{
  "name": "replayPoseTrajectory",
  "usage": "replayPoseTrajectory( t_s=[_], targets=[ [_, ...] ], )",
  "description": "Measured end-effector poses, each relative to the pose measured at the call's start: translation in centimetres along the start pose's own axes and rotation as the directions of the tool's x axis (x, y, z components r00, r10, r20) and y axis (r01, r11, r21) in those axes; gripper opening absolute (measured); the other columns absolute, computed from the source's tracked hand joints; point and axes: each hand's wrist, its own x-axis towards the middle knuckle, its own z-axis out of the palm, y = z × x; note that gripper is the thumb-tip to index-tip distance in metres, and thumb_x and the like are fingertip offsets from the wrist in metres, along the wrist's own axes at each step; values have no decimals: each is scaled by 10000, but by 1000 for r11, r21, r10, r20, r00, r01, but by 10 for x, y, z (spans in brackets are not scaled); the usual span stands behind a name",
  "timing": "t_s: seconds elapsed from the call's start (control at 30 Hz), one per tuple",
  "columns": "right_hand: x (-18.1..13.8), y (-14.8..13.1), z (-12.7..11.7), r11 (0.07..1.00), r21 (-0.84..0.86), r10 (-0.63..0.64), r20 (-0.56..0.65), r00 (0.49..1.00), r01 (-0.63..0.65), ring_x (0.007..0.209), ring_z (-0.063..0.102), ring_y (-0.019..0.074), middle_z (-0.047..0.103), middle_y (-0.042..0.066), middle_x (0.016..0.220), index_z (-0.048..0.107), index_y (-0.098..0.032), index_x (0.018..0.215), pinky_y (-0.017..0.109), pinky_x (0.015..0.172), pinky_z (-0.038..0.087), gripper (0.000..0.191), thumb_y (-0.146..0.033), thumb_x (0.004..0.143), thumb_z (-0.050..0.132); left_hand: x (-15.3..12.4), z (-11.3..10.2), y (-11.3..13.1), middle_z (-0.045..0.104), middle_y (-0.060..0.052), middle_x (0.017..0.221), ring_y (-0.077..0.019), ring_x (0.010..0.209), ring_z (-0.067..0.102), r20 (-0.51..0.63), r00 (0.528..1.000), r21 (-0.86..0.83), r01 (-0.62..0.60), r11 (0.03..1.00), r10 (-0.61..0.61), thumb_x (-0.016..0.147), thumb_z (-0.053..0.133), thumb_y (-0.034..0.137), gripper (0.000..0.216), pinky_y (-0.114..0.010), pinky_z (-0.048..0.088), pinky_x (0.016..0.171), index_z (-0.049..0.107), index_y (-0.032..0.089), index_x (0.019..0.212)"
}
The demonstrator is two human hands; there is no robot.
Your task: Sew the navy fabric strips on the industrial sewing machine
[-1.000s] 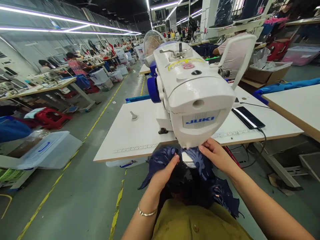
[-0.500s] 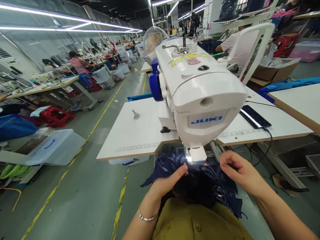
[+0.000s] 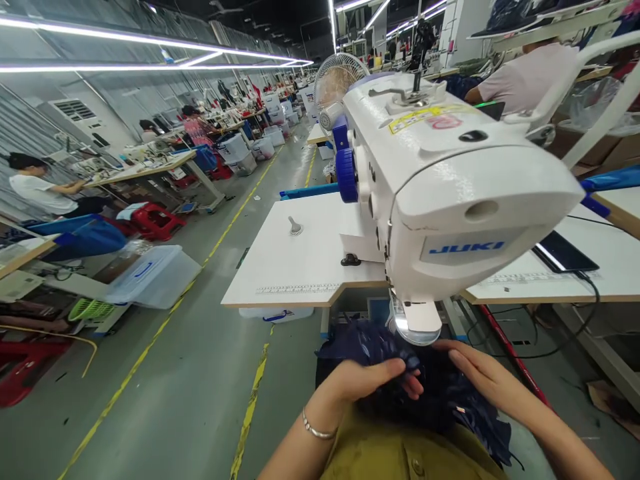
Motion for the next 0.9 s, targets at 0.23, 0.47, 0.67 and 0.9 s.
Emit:
replayPoseTrajectory(
  t_s=[0.23,0.47,0.67,0.9],
  targets=[
    [15,-83,2,990,28,-137,154,978,135,674,535,161,597,-1,730,585,-189,806,245,608,430,337,-478,933,467,-6,9,0,638,-29,603,-92,518,531,-29,994,265,108,958,-104,744,583,650,531,-232,456,591,666,141,619],
    [17,-107,-43,996,-20,-83,-13,996,83,674,497,147,556,-19,730,561,-217,770,239,604,384,298,-486,897,534,-8,2,22,599,20,614,-77,525,511,-371,914,277,-61,959,165,727,707,480,367,-204,441,526,671,160,901],
    [57,-93,-53,961,199,-146,-229,963,193,764,601,207,649,33,795,583,-207,881,319,728,499,320,-524,845,573,27,7,38,707,-30,996,-211,987,642,-539,789,158,-249,956,294,709,739,411,320,-357,484,989,692,223,963],
    [108,-67,-105,960,-220,-242,-353,904,172,813,640,262,703,77,825,651,-201,847,401,745,528,235,-371,886,494,35,16,41,679,-62,1188,-305,1254,513,-568,819,0,-95,995,78,654,757,453,442,-401,324,1147,734,204,1018]
  ],
)
